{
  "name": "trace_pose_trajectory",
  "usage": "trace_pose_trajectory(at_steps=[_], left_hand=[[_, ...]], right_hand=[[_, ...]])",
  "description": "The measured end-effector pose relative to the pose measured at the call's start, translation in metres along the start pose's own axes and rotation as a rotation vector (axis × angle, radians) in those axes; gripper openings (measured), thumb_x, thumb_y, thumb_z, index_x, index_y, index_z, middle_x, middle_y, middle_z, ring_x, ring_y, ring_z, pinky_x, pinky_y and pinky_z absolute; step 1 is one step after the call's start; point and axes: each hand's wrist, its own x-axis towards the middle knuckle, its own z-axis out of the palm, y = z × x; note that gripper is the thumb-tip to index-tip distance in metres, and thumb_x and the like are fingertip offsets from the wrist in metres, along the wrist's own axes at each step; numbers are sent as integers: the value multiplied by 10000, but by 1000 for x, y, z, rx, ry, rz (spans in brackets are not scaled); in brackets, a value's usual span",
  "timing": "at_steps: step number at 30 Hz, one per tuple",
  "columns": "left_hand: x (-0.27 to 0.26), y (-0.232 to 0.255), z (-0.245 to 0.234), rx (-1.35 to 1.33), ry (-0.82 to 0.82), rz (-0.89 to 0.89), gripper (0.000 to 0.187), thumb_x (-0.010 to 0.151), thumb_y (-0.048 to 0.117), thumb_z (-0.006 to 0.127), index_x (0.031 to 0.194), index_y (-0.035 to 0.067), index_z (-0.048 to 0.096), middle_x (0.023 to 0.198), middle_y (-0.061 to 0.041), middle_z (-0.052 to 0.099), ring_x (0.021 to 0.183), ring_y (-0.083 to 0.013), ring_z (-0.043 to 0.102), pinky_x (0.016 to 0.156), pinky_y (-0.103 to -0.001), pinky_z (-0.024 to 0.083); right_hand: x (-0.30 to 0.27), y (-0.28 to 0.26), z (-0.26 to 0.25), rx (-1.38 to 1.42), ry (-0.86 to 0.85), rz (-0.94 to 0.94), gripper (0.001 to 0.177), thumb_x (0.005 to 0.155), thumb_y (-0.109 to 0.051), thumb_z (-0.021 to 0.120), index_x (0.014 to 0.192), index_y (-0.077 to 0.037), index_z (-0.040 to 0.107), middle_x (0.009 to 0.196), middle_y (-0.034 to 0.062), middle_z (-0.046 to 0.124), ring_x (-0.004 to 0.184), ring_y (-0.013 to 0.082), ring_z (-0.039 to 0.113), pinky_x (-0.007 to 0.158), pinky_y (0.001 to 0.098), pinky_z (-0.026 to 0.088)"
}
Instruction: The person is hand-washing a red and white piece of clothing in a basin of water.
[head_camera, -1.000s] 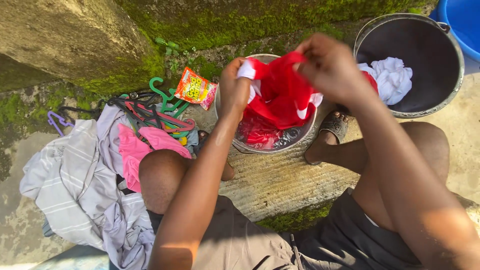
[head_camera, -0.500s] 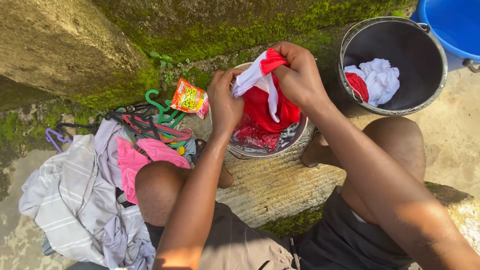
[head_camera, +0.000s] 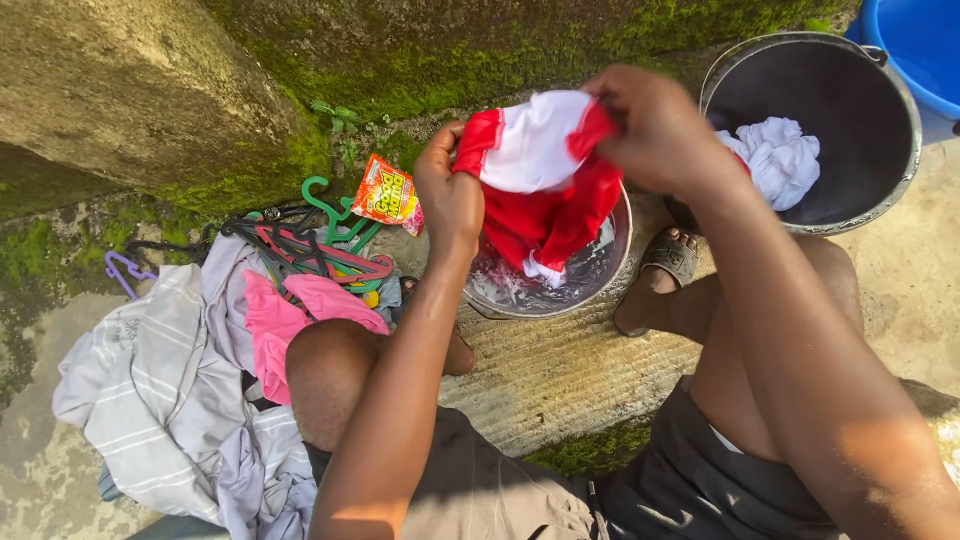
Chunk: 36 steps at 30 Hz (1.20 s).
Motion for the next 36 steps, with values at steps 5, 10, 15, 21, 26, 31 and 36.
trace_pose_trajectory(at_steps=[5,10,15,21,26,31,36], left_hand=[[-4,35,8,154,-69,86,82,968,47,694,1037,8,716,925,-37,726,864,-111,651,811,-270,524],[-13,48,9,357,-101,291,217,859,-36,729,1062,38,704,994,-68,723,920,-174,697,837,-299,538],[-27,34,5,473,-130,371,462,776,-175,622,1191,28,644,1118,-111,646,1037,-246,686,916,-385,571],[-44,-54,-2,534,-72,198,475,741,-174,585,1165,13,688,1028,-152,678,934,-304,716,804,-411,569],[-46,-83,-6,536,6,-67,316,817,-52,556,1056,48,737,892,-134,734,802,-282,753,746,-414,574],[-19,-43,-2,546,158,-370,244,859,99,582,1001,54,776,804,-125,746,722,-243,702,733,-416,532],[-11,40,14,367,-66,-330,248,896,128,608,1084,47,748,831,-104,727,692,-189,657,688,-386,538]], right_hand=[[-12,0,44,-343,-25,-711,760,574,-157,844,1233,122,587,1082,279,652,960,434,654,816,490,547],[-3,7,55,-409,-1,-356,243,858,-94,768,1059,18,691,947,206,718,948,406,708,790,462,553],[0,-8,36,487,75,-130,260,964,27,447,1063,22,687,896,98,711,735,162,656,687,305,532],[-19,-32,15,1020,47,-294,250,1014,65,427,1117,38,653,983,99,676,851,153,661,832,314,586],[-17,-32,3,1166,110,-306,225,1007,67,441,1100,39,645,991,105,676,821,150,654,813,298,580],[-5,4,-9,1077,128,-362,295,990,89,412,1170,43,642,1034,101,695,906,154,670,902,292,574],[-12,18,8,-274,-187,-254,620,773,-104,722,1364,-39,543,1272,198,611,1135,320,602,935,422,499]])
